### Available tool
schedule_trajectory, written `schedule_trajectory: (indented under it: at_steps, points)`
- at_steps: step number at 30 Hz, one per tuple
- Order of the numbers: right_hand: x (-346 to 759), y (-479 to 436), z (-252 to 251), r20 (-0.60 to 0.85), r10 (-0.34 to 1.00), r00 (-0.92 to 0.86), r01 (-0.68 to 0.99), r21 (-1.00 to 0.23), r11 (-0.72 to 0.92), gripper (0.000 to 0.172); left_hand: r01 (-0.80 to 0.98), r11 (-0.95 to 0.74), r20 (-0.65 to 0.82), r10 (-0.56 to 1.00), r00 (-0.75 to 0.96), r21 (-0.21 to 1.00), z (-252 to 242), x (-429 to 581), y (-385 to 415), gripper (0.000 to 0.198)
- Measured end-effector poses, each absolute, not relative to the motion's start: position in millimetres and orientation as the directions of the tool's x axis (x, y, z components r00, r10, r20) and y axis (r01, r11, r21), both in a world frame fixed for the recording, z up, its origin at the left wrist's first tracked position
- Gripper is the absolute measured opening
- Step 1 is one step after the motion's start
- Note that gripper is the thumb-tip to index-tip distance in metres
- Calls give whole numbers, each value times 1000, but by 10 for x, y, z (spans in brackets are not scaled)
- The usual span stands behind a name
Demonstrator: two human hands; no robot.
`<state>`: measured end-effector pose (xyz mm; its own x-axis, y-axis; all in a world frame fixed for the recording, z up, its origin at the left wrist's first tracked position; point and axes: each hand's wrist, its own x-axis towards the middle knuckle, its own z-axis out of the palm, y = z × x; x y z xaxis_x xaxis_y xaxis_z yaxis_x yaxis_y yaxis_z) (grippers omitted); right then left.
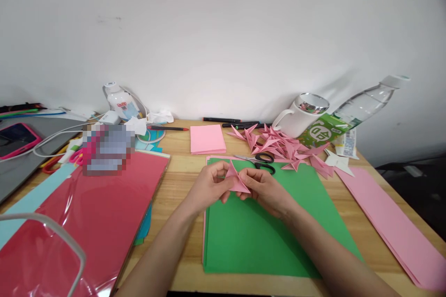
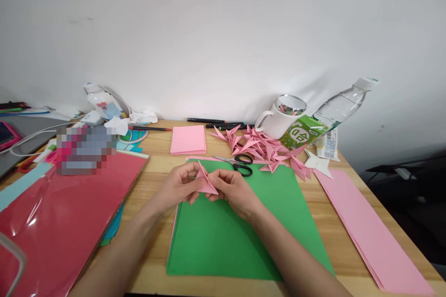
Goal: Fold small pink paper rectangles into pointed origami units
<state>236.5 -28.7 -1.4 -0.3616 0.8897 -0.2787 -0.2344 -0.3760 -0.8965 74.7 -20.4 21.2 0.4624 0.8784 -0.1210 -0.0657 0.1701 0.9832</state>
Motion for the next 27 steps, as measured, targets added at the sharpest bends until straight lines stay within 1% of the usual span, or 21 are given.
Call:
schedule_trajectory:
  at_steps: [3, 7, 11, 16, 21, 23, 27]
  points:
    - [2368, -283, -28, -299, 881, -366, -287, -865, -412, 30, -33, 160, -134, 908, 397, 986, 220, 772, -221, 15]
    - [2360, -285, -25, -299, 885, -355, -296, -862, -411, 30, -21, 182, -163, 921, 354, 983, 217, 782, -226, 27]
    - [2367, -283, -32, -272, 903, -332, -225, -907, -356, 31, -1, 199, -187, 925, 329, 980, 171, 778, -225, 30]
    - [2380, -281, -25, -216, 925, -313, -90, -963, -256, 33, -4, 217, -205, 930, 304, 976, 145, 796, -235, 36]
    - [2347, -300, -2, -90, 980, -177, 47, -995, -83, 38, -34, 224, -203, 929, 308, 974, 158, 820, -251, 37]
    - [2328, -309, 7, -79, 985, -151, 68, -995, -69, 39, -54, 228, -201, 930, 307, 972, 152, 825, -250, 36]
    - [2295, -322, 18, -122, 974, -190, 53, -992, -113, 39, -89, 219, -188, 945, 267, 972, 138, 831, -238, 30]
